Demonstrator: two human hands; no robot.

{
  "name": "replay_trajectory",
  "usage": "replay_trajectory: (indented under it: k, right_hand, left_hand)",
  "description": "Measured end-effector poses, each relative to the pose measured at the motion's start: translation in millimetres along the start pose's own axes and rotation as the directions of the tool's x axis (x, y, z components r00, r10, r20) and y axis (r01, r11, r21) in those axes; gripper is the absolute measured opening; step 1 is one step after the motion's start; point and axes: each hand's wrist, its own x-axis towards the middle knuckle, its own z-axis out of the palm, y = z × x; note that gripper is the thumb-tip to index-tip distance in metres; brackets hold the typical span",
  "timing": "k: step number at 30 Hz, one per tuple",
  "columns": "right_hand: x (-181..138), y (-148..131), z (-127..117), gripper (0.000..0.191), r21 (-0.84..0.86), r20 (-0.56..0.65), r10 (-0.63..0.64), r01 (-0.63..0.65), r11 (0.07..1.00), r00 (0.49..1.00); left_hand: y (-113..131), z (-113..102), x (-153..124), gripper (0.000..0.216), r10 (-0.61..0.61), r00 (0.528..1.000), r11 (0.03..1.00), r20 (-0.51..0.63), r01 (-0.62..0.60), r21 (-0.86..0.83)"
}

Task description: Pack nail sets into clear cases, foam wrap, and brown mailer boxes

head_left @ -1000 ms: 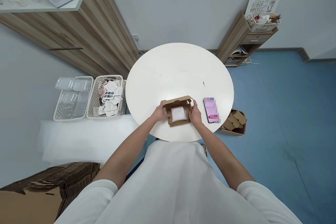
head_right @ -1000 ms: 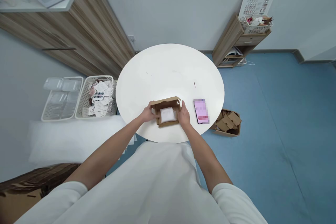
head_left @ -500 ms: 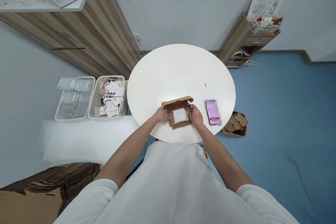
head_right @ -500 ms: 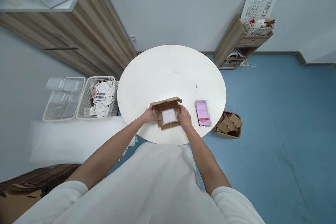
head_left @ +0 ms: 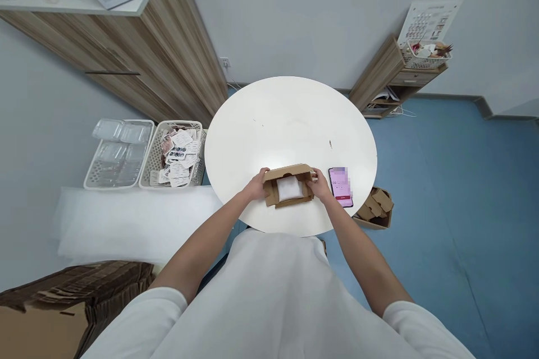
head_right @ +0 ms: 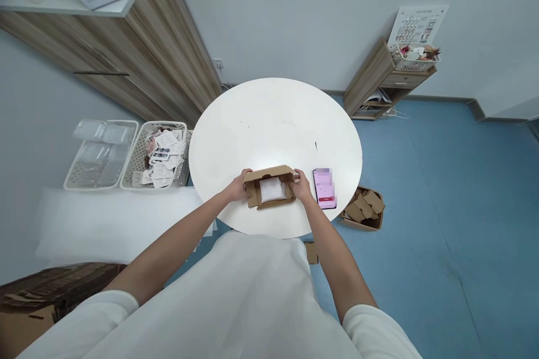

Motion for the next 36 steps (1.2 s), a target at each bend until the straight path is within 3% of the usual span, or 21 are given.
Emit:
replay_trajectory:
  k: [3,6,10,16,21,27,33,36]
  right_hand:
    - [2.0,3.4,-4.8,0.057,0.104,0.085,0.083,-0.092,0.99,0.993]
    - [1.6,4.3,-9.1,0.063,0.118,0.128,0.091,-0.106,0.987,0.988]
    - [1.0,2.1,-11.0,0.06,-0.028,0.148,-0.019,0.024,0.999,0.989]
    - [-0.7,-0.5,-7.7,0.055,-0.267,0.118,-0.224,0.248,0.931,0.967]
    - [-0.3,-5.1,-3.9,0.051,-0.356,0.047,-0.218,0.22,0.908,0.975]
    - [2.7,-6.2,3.9,0.044,-0.21,0.055,-0.213,0.22,0.953,0.976]
    - [1.8,-4.7,5.4,0.047,-0.282,0.086,-0.234,0.249,0.927,0.968]
    - [1.2,-4.5,4.2,0.048,-0.341,0.077,-0.236,0.248,0.907,0.969]
  left_hand:
    - [0.3,0.0,-0.5,0.077,0.002,1.0,1.0,0.006,-0.002,0.026]
    - [1.5,0.5,-1.2,0.076,-0.003,1.0,0.999,0.009,0.003,0.04]
    - [4.5,-0.5,-1.8,0.076,-0.005,1.0,0.999,0.012,0.005,0.037]
    - [7.6,-1.1,-2.2,0.075,0.032,0.999,0.999,-0.002,-0.032,0.009]
    - [4.1,4.4,-1.7,0.082,-0.023,0.999,0.999,-0.026,0.022,-0.049]
    - [3.4,4.7,-2.3,0.082,-0.009,0.998,0.997,-0.06,0.004,-0.08]
    - [6.1,3.4,-1.4,0.082,-0.045,0.996,0.999,-0.077,0.047,0.022]
    - [7.4,4.8,0.9,0.07,-0.081,0.992,0.992,-0.096,0.089,0.089]
